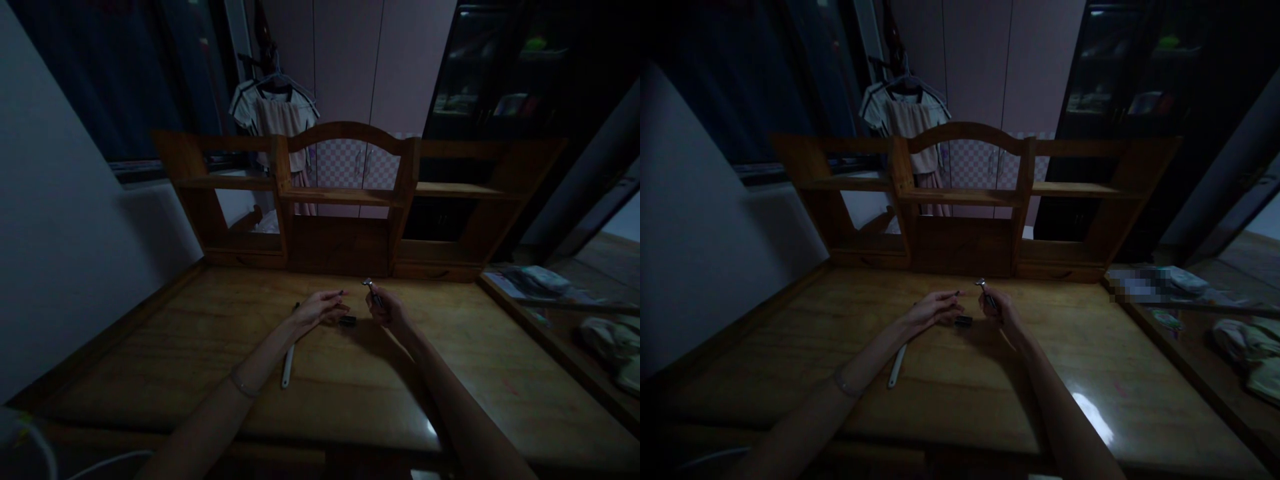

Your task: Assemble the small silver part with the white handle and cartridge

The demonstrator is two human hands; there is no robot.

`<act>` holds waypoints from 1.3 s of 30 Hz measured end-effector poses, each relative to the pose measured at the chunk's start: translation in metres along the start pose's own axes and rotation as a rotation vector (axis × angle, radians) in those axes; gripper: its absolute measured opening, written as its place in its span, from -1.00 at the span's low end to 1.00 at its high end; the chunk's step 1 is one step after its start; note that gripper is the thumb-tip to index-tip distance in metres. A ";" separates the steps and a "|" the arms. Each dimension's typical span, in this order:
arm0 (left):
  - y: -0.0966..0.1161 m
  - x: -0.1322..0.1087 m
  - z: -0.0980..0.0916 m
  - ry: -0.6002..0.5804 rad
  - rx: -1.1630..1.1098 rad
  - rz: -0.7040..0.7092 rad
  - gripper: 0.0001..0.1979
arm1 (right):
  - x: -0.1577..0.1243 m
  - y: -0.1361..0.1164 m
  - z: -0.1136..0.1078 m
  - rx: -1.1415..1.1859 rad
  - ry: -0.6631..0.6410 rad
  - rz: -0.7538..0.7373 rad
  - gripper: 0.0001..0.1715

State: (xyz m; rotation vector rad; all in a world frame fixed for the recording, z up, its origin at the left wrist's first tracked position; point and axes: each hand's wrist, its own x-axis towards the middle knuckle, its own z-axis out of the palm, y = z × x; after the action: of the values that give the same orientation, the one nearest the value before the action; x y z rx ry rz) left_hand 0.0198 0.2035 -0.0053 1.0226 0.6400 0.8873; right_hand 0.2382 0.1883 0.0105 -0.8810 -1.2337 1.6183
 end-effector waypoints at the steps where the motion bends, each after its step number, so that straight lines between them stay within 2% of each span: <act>1: -0.001 0.001 0.000 0.000 -0.030 -0.008 -0.64 | 0.002 -0.004 -0.001 0.046 -0.007 0.001 -0.48; 5: -0.002 0.004 0.006 -0.067 -0.127 -0.028 -0.71 | -0.002 -0.034 0.001 0.178 -0.028 -0.047 -0.50; 9: 0.001 0.001 0.017 -0.145 -0.208 -0.029 -0.71 | -0.015 -0.054 0.007 -0.014 -0.073 -0.014 -0.50; 12: 0.001 -0.002 0.021 -0.120 -0.285 0.011 -0.67 | -0.017 -0.047 0.004 -0.165 -0.073 -0.020 -0.52; 16: -0.001 -0.004 0.020 -0.075 -0.336 0.087 -0.63 | -0.010 -0.020 -0.004 -0.154 -0.023 -0.053 -0.50; 20: -0.001 -0.005 0.018 -0.035 -0.249 0.065 -0.62 | -0.013 -0.004 -0.003 -0.231 -0.007 -0.088 -0.47; 25: 0.002 -0.009 0.019 -0.041 -0.142 -0.033 -0.50 | -0.025 -0.012 0.007 -0.338 -0.074 -0.030 -0.49; 28: 0.004 -0.010 0.021 -0.067 -0.124 -0.068 -0.51 | -0.028 -0.020 0.009 -0.349 -0.109 0.007 -0.49; 39: 0.004 -0.013 0.027 -0.078 -0.052 -0.035 -0.55 | -0.030 -0.016 0.013 -0.500 -0.174 -0.036 -0.55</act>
State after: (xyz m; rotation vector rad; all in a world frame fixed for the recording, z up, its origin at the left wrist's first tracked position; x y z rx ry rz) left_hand 0.0338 0.1814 0.0097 0.9916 0.5654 0.8253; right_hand 0.2411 0.1573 0.0300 -1.0257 -1.8125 1.3989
